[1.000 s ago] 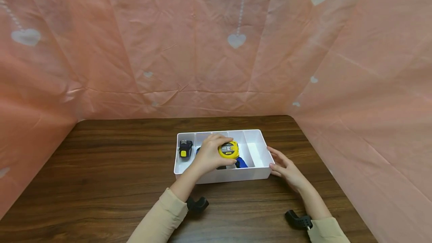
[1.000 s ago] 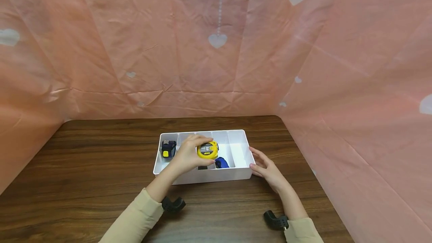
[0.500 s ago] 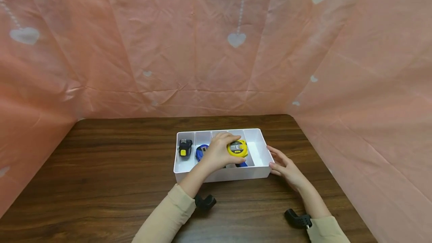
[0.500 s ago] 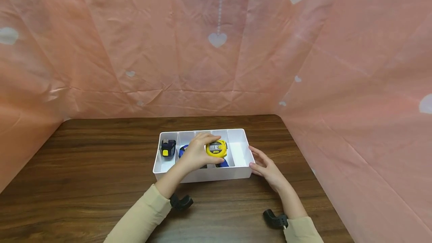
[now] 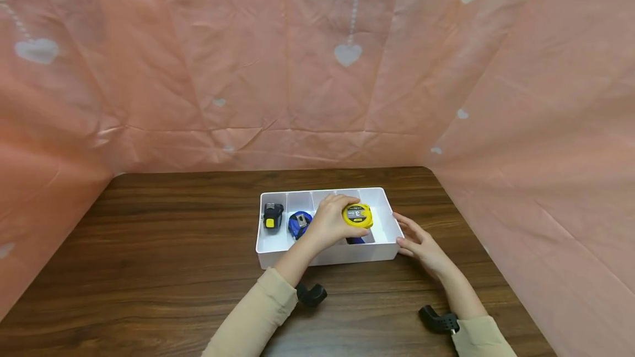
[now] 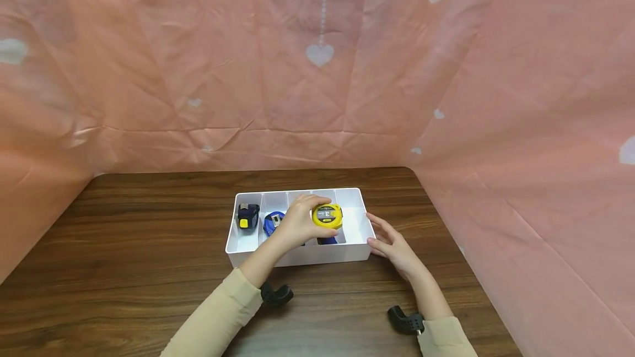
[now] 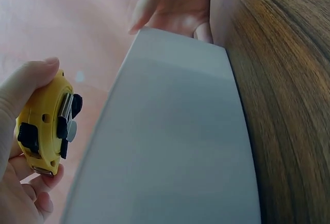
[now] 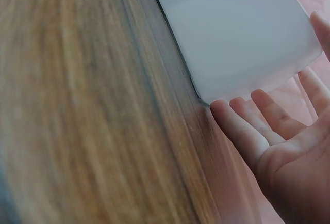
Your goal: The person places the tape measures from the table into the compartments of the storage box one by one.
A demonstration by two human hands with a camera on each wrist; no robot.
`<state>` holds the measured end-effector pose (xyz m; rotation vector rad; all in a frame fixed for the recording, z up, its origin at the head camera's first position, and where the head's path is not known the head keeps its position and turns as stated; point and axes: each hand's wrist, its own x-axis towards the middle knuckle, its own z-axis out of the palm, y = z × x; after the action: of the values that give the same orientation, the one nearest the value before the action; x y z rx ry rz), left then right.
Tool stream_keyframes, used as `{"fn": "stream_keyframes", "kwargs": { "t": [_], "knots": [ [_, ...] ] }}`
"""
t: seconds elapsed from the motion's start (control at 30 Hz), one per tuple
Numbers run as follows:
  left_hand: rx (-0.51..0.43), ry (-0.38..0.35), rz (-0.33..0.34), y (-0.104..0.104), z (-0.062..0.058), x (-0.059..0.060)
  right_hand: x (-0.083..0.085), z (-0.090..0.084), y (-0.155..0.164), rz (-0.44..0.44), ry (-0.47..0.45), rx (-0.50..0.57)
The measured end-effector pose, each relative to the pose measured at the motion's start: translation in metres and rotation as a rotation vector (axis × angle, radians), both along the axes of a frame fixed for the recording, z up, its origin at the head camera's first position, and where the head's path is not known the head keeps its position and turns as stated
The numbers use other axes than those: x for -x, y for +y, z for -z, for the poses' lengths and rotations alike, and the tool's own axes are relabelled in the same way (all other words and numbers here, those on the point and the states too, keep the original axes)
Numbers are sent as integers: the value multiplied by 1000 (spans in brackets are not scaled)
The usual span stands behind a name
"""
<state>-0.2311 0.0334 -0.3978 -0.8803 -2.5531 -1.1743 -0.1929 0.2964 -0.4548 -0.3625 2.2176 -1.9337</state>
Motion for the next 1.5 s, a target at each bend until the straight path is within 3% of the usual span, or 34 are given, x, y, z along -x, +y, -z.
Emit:
{"fn": "stream_keyframes", "kwargs": {
  "t": [0.67, 1.0, 1.5],
  "knots": [
    [67, 32, -21, 28, 15, 6, 0, 0, 2, -10, -11, -5],
    [126, 16, 20, 37, 17, 7, 1, 5, 3, -21, -5, 29],
    [221, 28, 31, 49, 19, 6, -1, 2, 4, -26, -1, 11]
  ]
}}
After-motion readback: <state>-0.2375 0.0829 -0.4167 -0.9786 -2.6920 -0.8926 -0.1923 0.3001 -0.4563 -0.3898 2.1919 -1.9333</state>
